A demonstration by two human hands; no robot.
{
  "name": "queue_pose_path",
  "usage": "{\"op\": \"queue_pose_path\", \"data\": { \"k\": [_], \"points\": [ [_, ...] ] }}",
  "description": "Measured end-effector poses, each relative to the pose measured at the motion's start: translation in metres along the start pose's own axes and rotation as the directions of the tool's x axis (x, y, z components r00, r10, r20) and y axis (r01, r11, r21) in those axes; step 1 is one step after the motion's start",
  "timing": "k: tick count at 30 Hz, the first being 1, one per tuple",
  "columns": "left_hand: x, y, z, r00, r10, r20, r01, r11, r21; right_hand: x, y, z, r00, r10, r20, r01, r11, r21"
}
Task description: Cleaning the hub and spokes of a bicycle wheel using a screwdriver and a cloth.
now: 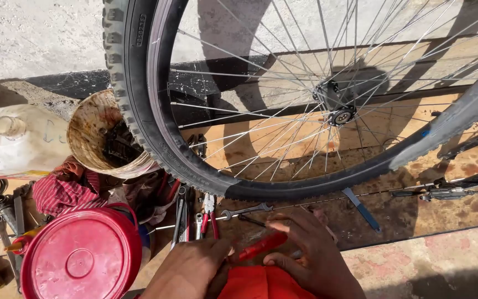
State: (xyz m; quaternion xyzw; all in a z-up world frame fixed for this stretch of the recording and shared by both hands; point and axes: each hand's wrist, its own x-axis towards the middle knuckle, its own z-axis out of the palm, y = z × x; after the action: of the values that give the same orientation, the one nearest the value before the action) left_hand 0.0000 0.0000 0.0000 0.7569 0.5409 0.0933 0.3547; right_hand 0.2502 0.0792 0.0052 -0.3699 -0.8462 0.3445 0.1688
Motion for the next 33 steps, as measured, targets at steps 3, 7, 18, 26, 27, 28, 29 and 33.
{"op": "queue_pose_path", "data": {
  "k": [3, 7, 18, 26, 27, 28, 29, 33],
  "points": [
    [0.039, 0.062, -0.031, 0.969, 0.137, -0.205, -0.172, 0.972, -0.162, 0.003, 0.016, -0.020, 0.983, -0.160, 0.090, 0.169, 0.980, -0.105],
    [0.074, 0.089, -0.025, 0.981, -0.036, -0.192, -0.018, 0.962, -0.271, -0.028, 0.074, -0.045, 0.994, -0.030, 0.105, 0.054, 0.971, -0.231],
    [0.158, 0.088, 0.012, 0.800, -0.291, -0.524, -0.561, -0.056, -0.826, -0.045, 0.113, -0.106, 0.858, 0.441, -0.263, -0.286, 0.836, 0.468],
    [0.185, 0.084, 0.017, 0.864, -0.245, -0.440, -0.498, -0.289, -0.818, -0.025, 0.101, -0.079, 0.785, 0.481, -0.390, -0.265, 0.830, 0.490],
    [0.184, 0.084, 0.020, 0.866, -0.240, -0.438, -0.493, -0.269, -0.827, -0.028, 0.106, -0.074, 0.793, 0.466, -0.392, -0.224, 0.822, 0.523],
    [0.183, 0.083, 0.019, 0.867, -0.243, -0.434, -0.490, -0.268, -0.829, -0.027, 0.103, -0.074, 0.793, 0.469, -0.389, -0.227, 0.819, 0.527],
    [0.185, 0.083, 0.018, 0.858, -0.199, -0.474, -0.511, -0.224, -0.830, -0.026, 0.101, -0.075, 0.790, 0.477, -0.386, -0.245, 0.822, 0.514],
    [0.190, 0.090, 0.011, 0.814, -0.065, -0.577, -0.579, -0.169, -0.797, -0.022, 0.098, -0.079, 0.800, 0.450, -0.397, -0.227, 0.839, 0.495]
  ]
}}
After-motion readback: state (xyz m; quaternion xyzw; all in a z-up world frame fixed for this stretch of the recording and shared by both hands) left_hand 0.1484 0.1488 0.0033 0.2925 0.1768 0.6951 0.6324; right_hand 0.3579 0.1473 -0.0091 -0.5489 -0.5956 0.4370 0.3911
